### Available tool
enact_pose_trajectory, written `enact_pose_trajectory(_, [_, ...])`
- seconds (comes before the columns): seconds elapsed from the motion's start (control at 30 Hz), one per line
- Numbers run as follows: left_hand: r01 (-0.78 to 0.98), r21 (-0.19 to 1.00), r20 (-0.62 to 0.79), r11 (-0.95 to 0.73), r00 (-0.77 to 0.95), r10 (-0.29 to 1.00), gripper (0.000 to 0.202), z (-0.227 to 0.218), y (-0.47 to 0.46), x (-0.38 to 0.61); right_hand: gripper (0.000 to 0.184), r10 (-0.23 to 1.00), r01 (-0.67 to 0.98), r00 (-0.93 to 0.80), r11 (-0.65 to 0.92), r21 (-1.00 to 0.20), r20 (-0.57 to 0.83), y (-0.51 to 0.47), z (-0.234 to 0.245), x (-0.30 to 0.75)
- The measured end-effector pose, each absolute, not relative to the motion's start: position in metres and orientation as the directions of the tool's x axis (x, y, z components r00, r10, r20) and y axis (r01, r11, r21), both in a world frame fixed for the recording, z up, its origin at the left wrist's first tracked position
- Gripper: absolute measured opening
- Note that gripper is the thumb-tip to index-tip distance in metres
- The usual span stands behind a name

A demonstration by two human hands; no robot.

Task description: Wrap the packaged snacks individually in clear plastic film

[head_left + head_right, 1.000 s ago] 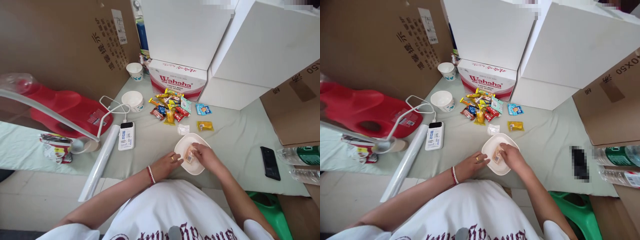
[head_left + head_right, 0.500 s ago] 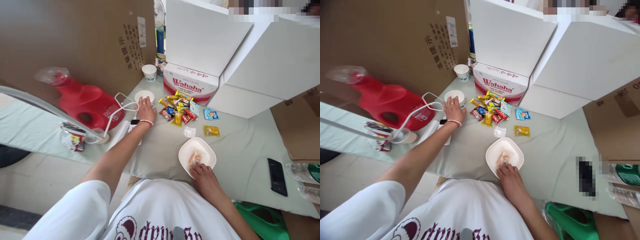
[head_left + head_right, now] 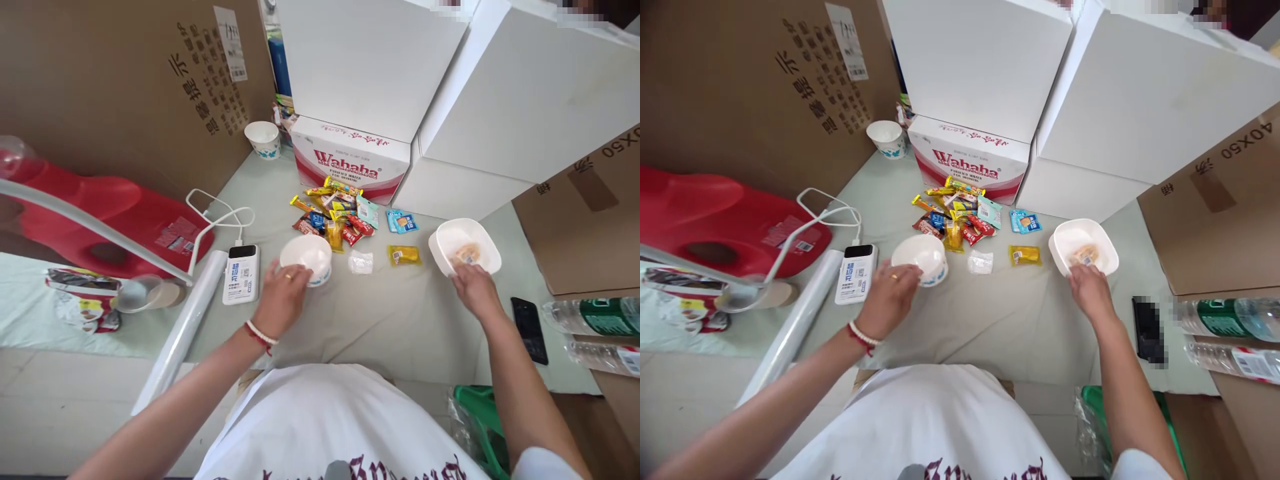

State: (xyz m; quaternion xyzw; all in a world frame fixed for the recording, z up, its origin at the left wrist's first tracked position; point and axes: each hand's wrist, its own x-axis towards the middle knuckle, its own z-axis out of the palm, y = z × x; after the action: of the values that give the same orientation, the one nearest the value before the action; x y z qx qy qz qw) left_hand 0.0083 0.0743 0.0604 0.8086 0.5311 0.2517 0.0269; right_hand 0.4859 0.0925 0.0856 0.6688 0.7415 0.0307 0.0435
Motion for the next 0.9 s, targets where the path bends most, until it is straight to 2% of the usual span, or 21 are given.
enact_pose_trajectory(0.1, [0.711,0.326,0.402,-0.623,0.492,0.772,0.033,0.053,0.044,0.023,0.033,0.980,0.991,-0.072,0.091,0.098,-0.183,0.147,0.087,0.480])
enact_pose_trajectory(0.13, [0.686,0.322,0.411,-0.653,0.520,0.749,0.034,0.051,0.038,0.026,0.034,0.980,0.992,-0.065,0.085,0.098,-0.191,0.157,0.090,0.469])
enact_pose_trajectory(0.17, [0.673,0.317,0.418,-0.668,0.533,0.735,0.034,0.049,0.034,0.028,0.037,0.986,0.993,-0.065,0.079,0.091,-0.151,0.162,0.094,0.454])
enact_pose_trajectory(0.23, [0.664,0.313,0.426,-0.679,0.541,0.725,0.033,0.046,0.030,0.030,0.043,0.993,0.993,-0.113,0.112,0.024,0.031,0.156,0.107,0.416])
enact_pose_trajectory(0.27, [0.659,0.311,0.428,-0.685,0.546,0.720,0.032,0.046,0.029,0.030,0.043,0.977,0.984,-0.170,0.176,-0.037,0.130,0.147,0.113,0.392])
enact_pose_trajectory(0.3, [0.652,0.307,0.429,-0.693,0.555,0.713,0.031,0.045,0.029,0.030,0.040,0.949,0.951,-0.268,0.289,-0.111,0.167,0.136,0.119,0.367])
enact_pose_trajectory(0.33, [0.646,0.300,0.425,-0.702,0.568,0.705,0.031,0.045,0.029,0.030,0.038,0.905,0.887,-0.398,0.421,-0.191,0.148,0.123,0.123,0.342])
enact_pose_trajectory(0.37, [0.640,0.291,0.417,-0.711,0.584,0.696,0.030,0.046,0.029,0.030,0.037,0.819,0.783,-0.571,0.563,-0.266,0.053,0.112,0.124,0.316])
enact_pose_trajectory(0.4, [0.633,0.279,0.407,-0.722,0.603,0.686,0.030,0.046,0.030,0.030,0.037,0.726,0.702,-0.685,0.636,-0.319,-0.060,0.101,0.123,0.292])
enact_pose_trajectory(0.43, [0.625,0.266,0.397,-0.734,0.622,0.674,0.029,0.047,0.030,0.031,0.037,0.681,0.690,-0.715,0.649,-0.320,-0.158,0.093,0.119,0.270])
enact_pose_trajectory(0.53, [0.612,0.243,0.386,-0.753,0.651,0.653,0.028,0.047,0.031,0.034,0.042,0.716,0.812,-0.581,0.546,-0.208,-0.387,0.085,0.101,0.227])
enact_pose_trajectory(0.6, [0.626,0.255,0.391,-0.737,0.630,0.671,0.028,0.046,0.032,0.036,0.042,0.727,0.853,-0.514,0.488,-0.184,-0.455,0.088,0.091,0.219])
enact_pose_trajectory(0.67, [0.644,0.313,0.395,-0.698,0.580,0.712,0.030,0.045,0.032,0.036,0.039,0.706,0.846,-0.529,0.484,-0.224,-0.471,0.090,0.090,0.222])
enact_pose_trajectory(0.73, [0.631,0.402,0.403,-0.663,0.529,0.747,0.032,0.044,0.032,0.037,0.033,0.684,0.812,-0.583,0.489,-0.317,-0.437,0.087,0.096,0.231])
enact_pose_trajectory(0.8, [0.592,0.476,0.417,-0.651,0.500,0.759,0.032,0.043,0.032,0.037,0.030,0.697,0.747,-0.642,0.474,-0.466,-0.320,0.080,0.109,0.246])
enact_pose_trajectory(0.87, [0.555,0.504,0.428,-0.662,0.506,0.749,0.032,0.042,0.033,0.037,0.031,0.799,0.688,-0.587,0.407,-0.600,-0.132,0.077,0.125,0.266])
enact_pose_trajectory(0.9, [0.538,0.501,0.431,-0.678,0.524,0.735,0.032,0.041,0.033,0.037,0.033,0.872,0.675,-0.489,0.351,-0.649,-0.037,0.079,0.132,0.277])
